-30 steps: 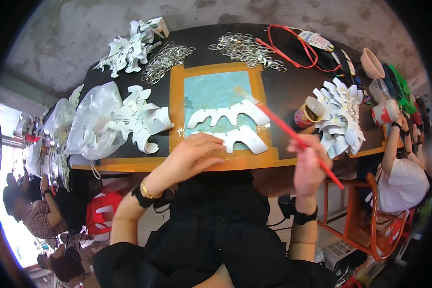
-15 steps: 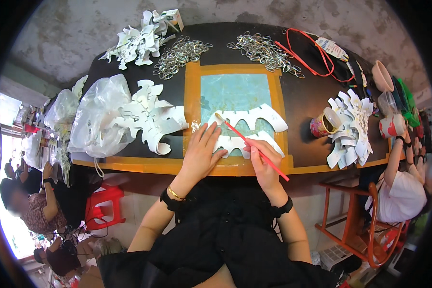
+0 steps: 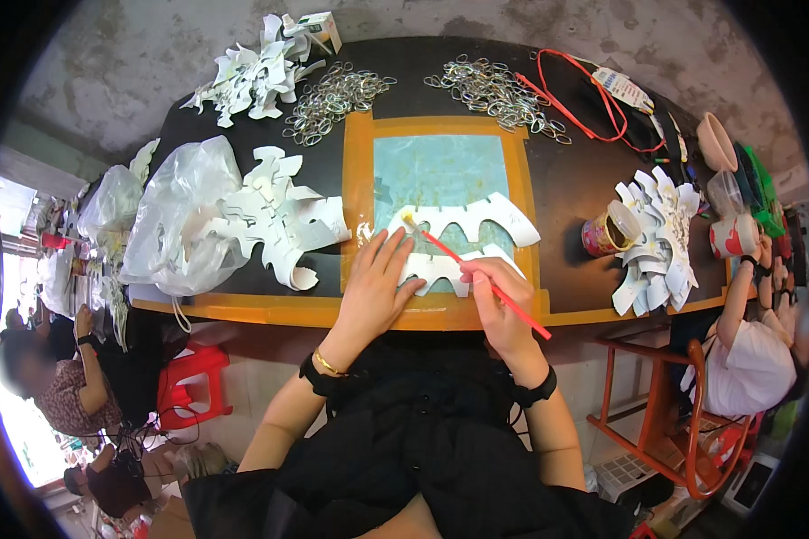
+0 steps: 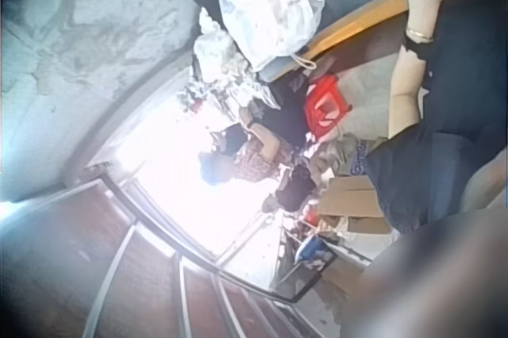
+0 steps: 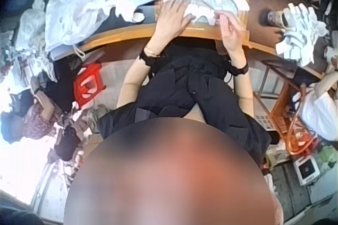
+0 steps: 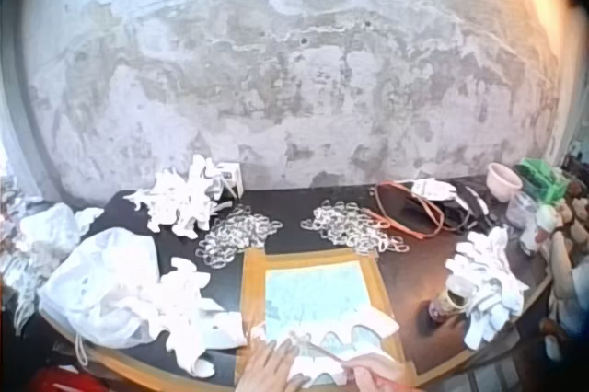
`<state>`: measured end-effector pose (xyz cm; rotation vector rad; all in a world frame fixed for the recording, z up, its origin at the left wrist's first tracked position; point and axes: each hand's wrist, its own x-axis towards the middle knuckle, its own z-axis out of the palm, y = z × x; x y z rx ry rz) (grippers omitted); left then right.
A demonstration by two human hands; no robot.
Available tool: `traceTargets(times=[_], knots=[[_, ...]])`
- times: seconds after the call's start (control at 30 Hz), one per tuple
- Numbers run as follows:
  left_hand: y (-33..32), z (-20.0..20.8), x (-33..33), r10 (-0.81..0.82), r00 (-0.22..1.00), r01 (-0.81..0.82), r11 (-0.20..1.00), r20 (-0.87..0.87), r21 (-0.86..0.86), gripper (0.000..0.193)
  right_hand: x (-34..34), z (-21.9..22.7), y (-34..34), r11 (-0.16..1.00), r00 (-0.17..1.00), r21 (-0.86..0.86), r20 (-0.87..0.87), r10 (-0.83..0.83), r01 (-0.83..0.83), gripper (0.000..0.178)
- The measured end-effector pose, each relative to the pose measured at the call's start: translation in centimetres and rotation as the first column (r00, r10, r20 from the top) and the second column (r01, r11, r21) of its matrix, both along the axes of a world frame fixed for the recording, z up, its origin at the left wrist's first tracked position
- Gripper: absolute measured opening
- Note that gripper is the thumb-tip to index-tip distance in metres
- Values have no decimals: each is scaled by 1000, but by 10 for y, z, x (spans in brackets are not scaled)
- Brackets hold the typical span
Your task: The person sorts through white cutouts, places two onto a board, and applies a liquid to them using a brush. They then pick up metal rings and press them onto the cutouts, applying more liquid with the brush.
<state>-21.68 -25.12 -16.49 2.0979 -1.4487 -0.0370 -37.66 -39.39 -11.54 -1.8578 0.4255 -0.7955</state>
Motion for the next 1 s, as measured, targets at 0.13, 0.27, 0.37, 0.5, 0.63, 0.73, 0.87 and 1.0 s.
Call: traceTargets(times=[0.13, 0.27, 0.37, 0.5, 0.63, 0.73, 0.87, 1.0], knots=[[-1, 1, -1, 0, 1000, 0, 1000, -6, -26, 58, 2, 5, -3, 995, 995, -90, -91, 30, -38, 19], [-1, 2, -2, 21, 999, -22, 999, -32, -34, 57, 2, 11, -7, 992, 996, -104, -64, 64, -71, 18], [-1, 2, -3, 20, 999, -21, 999, -28, -42, 57, 4, 14, -7, 990, 995, -113, -70, 78, -86, 18], [-1, 2, -2, 24, 999, -25, 999, -22, -43, 56, 4, 18, -8, 986, 993, -125, -57, 108, -114, 18], [-2, 1, -3, 27, 1000, -28, 998, -15, -50, 56, 8, 19, -9, 989, 993, -119, -89, 81, -92, 17], [-2, 2, -3, 28, 999, -29, 999, -21, -44, 56, 7, 21, -10, 984, 989, -127, -96, 115, -126, 17], [-2, 1, -3, 27, 1000, -27, 999, -3, -41, 56, 7, 21, -11, 990, 992, -112, -103, 79, -91, 17], [-2, 1, -3, 29, 1000, -29, 998, -1, -48, 56, 10, 18, -9, 988, 988, -115, -120, 93, -107, 17]])
